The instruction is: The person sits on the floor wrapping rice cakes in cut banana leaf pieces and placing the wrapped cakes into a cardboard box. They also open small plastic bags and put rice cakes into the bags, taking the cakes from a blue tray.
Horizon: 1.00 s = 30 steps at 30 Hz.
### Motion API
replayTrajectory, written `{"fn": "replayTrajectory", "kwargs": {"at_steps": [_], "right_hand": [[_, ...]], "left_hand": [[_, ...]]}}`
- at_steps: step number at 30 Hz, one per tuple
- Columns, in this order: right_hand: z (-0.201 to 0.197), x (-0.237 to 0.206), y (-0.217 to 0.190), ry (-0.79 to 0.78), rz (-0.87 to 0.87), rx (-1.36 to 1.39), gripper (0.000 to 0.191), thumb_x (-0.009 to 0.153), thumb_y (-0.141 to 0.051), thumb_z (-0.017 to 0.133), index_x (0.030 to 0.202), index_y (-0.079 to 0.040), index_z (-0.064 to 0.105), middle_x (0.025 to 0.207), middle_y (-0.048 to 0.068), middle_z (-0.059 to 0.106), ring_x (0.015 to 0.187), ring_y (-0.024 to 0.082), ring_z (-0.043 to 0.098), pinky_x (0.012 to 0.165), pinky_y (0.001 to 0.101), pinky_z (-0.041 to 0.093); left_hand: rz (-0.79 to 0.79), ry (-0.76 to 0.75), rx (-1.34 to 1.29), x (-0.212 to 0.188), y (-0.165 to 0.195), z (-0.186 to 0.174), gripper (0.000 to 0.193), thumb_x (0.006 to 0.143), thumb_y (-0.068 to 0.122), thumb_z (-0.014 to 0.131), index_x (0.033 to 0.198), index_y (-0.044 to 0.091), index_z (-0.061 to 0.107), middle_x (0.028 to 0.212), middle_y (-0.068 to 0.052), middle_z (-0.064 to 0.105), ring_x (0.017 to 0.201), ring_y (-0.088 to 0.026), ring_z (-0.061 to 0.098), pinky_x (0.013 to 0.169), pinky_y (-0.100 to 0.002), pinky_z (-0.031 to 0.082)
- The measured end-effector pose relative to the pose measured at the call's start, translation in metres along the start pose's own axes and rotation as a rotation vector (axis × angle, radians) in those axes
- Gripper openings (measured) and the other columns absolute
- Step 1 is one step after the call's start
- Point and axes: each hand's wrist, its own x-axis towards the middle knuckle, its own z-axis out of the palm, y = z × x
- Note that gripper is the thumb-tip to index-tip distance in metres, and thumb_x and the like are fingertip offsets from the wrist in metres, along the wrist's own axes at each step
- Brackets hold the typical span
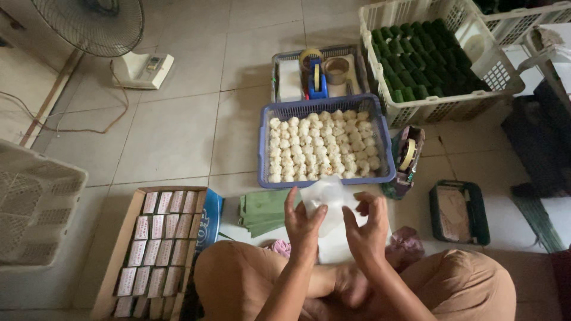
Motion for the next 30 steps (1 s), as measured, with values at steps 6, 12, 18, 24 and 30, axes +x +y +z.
{"fn": "replayTrajectory", "kwargs": {"at_steps": [6, 12, 18, 24, 30], "right_hand": [[-0.001, -0.016, -0.023, -0.274, 0.079, 0.298, 0.068, 0.072, 0.001, 0.078, 0.133, -0.004, 0.050, 0.112, 0.008, 0.071, 0.097, 0.017, 0.072, 0.081, 0.0299, 0.059], [0.007, -0.022, 0.003, -0.257, 0.196, 0.283, 0.044, 0.082, -0.005, 0.081, 0.120, -0.002, 0.059, 0.107, 0.011, 0.073, 0.095, 0.019, 0.072, 0.083, 0.0311, 0.059], [0.006, -0.024, 0.027, -0.205, -0.008, 0.104, 0.044, 0.083, -0.008, 0.082, 0.124, -0.010, 0.069, 0.129, 0.015, 0.063, 0.105, 0.022, 0.070, 0.090, 0.0339, 0.059], [0.018, -0.037, 0.052, -0.183, -0.008, 0.231, 0.068, 0.076, -0.001, 0.084, 0.137, -0.002, 0.052, 0.137, 0.020, 0.061, 0.124, 0.028, 0.061, 0.100, 0.0407, 0.048], [0.047, -0.062, 0.110, -0.301, 0.396, 0.615, 0.057, 0.082, 0.000, 0.076, 0.134, -0.001, 0.051, 0.120, 0.013, 0.071, 0.105, 0.022, 0.070, 0.092, 0.0359, 0.056]], "left_hand": [[-0.016, -0.186, -0.015, -0.003, 0.004, 0.001, 0.065, 0.088, -0.007, 0.064, 0.148, 0.000, 0.040, 0.122, -0.015, 0.064, 0.105, -0.022, 0.066, 0.089, -0.037, 0.058], [-0.168, -0.316, -0.093, -0.007, 0.009, 0.004, 0.059, 0.084, -0.005, 0.057, 0.141, 0.001, 0.047, 0.126, -0.015, 0.067, 0.107, -0.022, 0.069, 0.090, -0.040, 0.059], [-0.175, -0.246, 0.102, -0.003, -0.004, -0.004, 0.047, 0.090, 0.000, 0.071, 0.134, -0.003, 0.058, 0.120, -0.015, 0.071, 0.107, -0.019, 0.069, 0.096, -0.032, 0.055], [-0.392, 0.137, -0.134, -0.004, -0.050, -0.017, 0.041, 0.085, 0.003, 0.078, 0.124, 0.004, 0.064, 0.107, -0.009, 0.074, 0.096, -0.018, 0.068, 0.079, -0.029, 0.051], [-0.360, 0.317, -0.126, -0.007, -0.085, -0.045, 0.039, 0.080, 0.002, 0.080, 0.115, 0.009, 0.065, 0.101, -0.003, 0.070, 0.092, -0.016, 0.068, 0.081, -0.031, 0.054]]}}
